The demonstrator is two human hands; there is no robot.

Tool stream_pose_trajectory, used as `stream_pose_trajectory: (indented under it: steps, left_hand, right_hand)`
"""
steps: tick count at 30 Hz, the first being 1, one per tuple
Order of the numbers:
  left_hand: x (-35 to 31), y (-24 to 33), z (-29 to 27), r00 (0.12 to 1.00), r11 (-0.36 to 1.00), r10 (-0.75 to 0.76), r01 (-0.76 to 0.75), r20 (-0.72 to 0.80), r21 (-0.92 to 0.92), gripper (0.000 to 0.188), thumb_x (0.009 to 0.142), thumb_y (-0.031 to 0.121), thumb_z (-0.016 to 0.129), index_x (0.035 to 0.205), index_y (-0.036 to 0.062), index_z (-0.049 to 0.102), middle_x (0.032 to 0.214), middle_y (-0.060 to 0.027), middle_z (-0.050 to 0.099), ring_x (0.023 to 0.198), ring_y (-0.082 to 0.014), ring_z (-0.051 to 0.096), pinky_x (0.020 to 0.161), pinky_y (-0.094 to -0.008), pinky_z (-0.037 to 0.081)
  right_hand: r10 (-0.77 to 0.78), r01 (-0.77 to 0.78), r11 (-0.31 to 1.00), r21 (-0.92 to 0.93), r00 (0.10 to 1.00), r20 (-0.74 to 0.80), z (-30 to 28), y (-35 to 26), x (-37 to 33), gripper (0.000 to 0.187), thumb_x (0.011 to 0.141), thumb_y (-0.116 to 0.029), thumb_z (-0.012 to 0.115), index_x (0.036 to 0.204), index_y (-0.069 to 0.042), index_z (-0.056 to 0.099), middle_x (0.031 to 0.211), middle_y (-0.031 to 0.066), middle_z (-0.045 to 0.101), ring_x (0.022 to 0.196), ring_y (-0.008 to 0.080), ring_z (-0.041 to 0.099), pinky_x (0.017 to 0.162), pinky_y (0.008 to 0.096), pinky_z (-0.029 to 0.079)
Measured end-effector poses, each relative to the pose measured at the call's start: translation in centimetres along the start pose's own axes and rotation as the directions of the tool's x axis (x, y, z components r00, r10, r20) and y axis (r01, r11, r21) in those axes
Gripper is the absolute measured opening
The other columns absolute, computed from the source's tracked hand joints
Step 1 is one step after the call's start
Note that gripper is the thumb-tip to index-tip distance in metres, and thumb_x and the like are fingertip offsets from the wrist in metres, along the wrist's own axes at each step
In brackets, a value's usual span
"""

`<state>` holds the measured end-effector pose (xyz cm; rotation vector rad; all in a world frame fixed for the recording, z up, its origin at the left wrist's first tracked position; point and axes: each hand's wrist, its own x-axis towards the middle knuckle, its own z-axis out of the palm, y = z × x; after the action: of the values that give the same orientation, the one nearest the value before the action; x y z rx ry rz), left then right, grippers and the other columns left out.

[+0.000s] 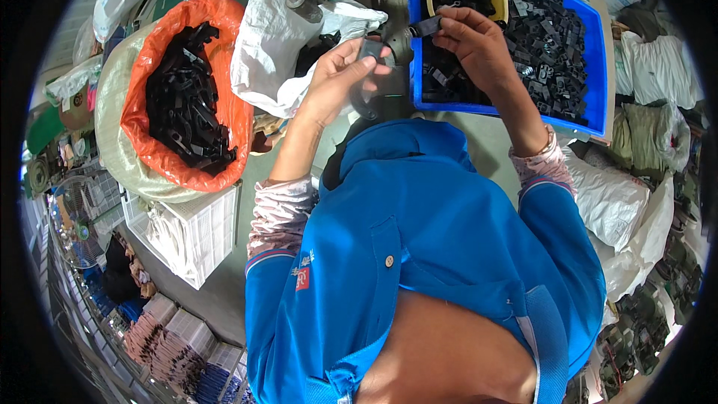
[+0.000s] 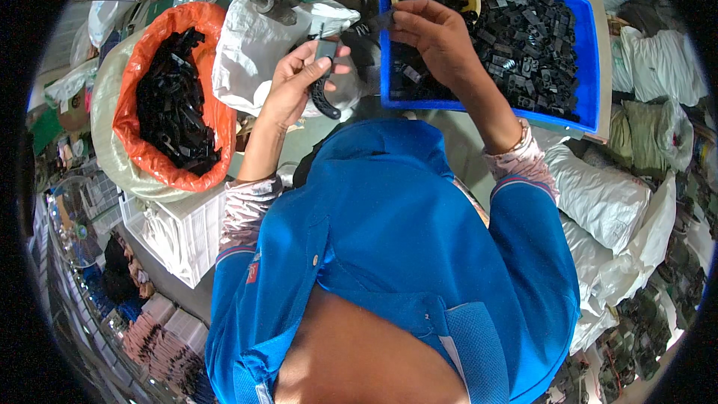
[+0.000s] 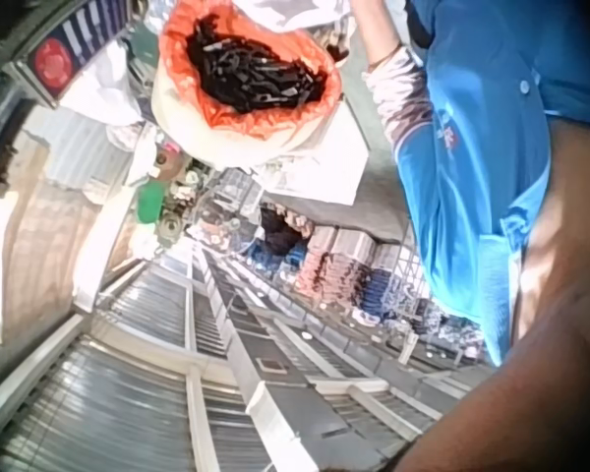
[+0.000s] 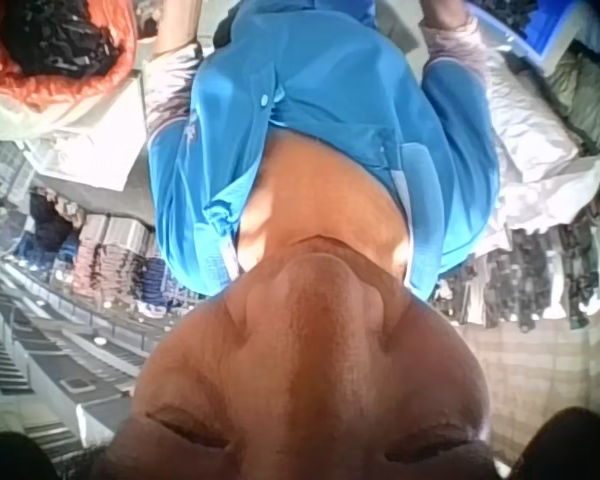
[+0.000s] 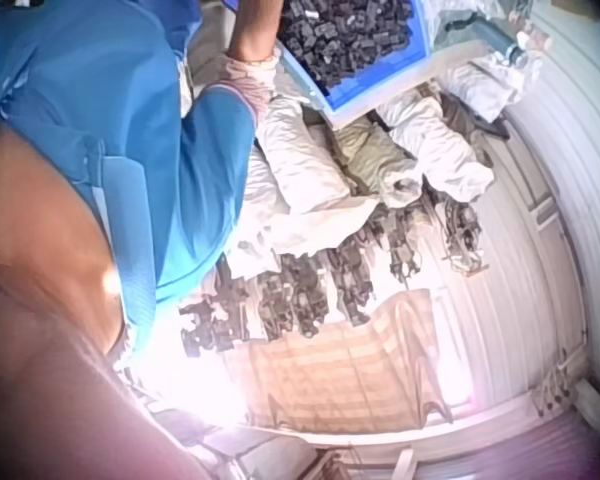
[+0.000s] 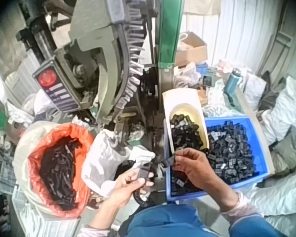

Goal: The person picks small black plastic parts from a blue bin and assembles them by hand. The assembled parts are then placed into a white bag. The person repeats this process continuously.

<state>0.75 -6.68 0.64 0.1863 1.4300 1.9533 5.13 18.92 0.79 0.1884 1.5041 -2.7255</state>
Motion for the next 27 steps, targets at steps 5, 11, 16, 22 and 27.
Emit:
stream_pose_trajectory:
  steps: [5, 11, 16, 22, 27]
  left_hand:
    - [-0.6, 0.3, 1.0, 0.996, 0.989, -0.059, 0.049, 0.068, 0.141, 0.041, 0.093, 0.009, 0.062, 0.132, 0.0008, 0.051, 0.121, -0.0134, 0.065, 0.092, -0.0186, 0.069, 0.059, -0.0245, 0.053]
    - [-0.7, 0.0, 1.4, 0.992, 0.985, -0.082, 0.065, 0.100, 0.161, 0.039, 0.093, 0.008, 0.062, 0.131, 0.0030, 0.052, 0.122, -0.0133, 0.065, 0.090, -0.0196, 0.069, 0.057, -0.0242, 0.052]
    - [-0.7, -0.3, 1.7, 0.992, 0.988, -0.071, 0.055, 0.106, 0.147, 0.039, 0.093, 0.008, 0.061, 0.130, 0.0031, 0.051, 0.122, -0.0135, 0.065, 0.089, -0.0189, 0.069, 0.056, -0.0234, 0.051]
    - [-0.6, -0.7, 1.8, 0.990, 0.997, -0.038, 0.028, 0.134, 0.074, 0.040, 0.094, 0.008, 0.060, 0.132, 0.0035, 0.050, 0.123, -0.0135, 0.064, 0.086, -0.0164, 0.068, 0.053, -0.0226, 0.048]
    - [-0.4, -0.8, 2.0, 0.984, 0.999, -0.046, 0.045, 0.169, 0.010, 0.040, 0.095, 0.011, 0.059, 0.133, 0.0042, 0.048, 0.122, -0.0146, 0.064, 0.085, -0.0153, 0.067, 0.053, -0.0227, 0.047]
  right_hand:
    - [-0.021, 0.033, 0.983, -0.179, 0.997, 0.072, 0.6, -1.3, 1.3, 0.023, 0.091, -0.013, 0.067, 0.110, 0.000, 0.067, 0.106, 0.0095, 0.067, 0.097, 0.0180, 0.065, 0.088, 0.0328, 0.054]
    - [-0.007, 0.053, 0.923, -0.380, 0.993, 0.122, 0.8, -0.9, 1.8, 0.026, 0.088, -0.014, 0.070, 0.108, 0.003, 0.067, 0.104, 0.0111, 0.068, 0.090, 0.0175, 0.066, 0.083, 0.0315, 0.055]
    - [0.058, 0.016, 0.909, -0.417, 0.985, 0.163, 0.8, -0.7, 1.8, 0.025, 0.089, -0.013, 0.070, 0.109, 0.002, 0.067, 0.103, 0.0098, 0.068, 0.091, 0.0165, 0.066, 0.083, 0.0310, 0.056]
    - [0.044, 0.038, 0.902, -0.429, 0.983, 0.180, 0.7, -0.6, 1.7, 0.024, 0.090, -0.013, 0.069, 0.108, 0.003, 0.066, 0.101, 0.0089, 0.067, 0.092, 0.0153, 0.066, 0.085, 0.0309, 0.056]
    - [0.014, 0.079, 0.885, -0.459, 0.980, 0.197, 0.9, -0.8, 1.8, 0.022, 0.090, -0.013, 0.069, 0.105, 0.003, 0.065, 0.100, 0.0082, 0.067, 0.092, 0.0146, 0.065, 0.086, 0.0313, 0.055]
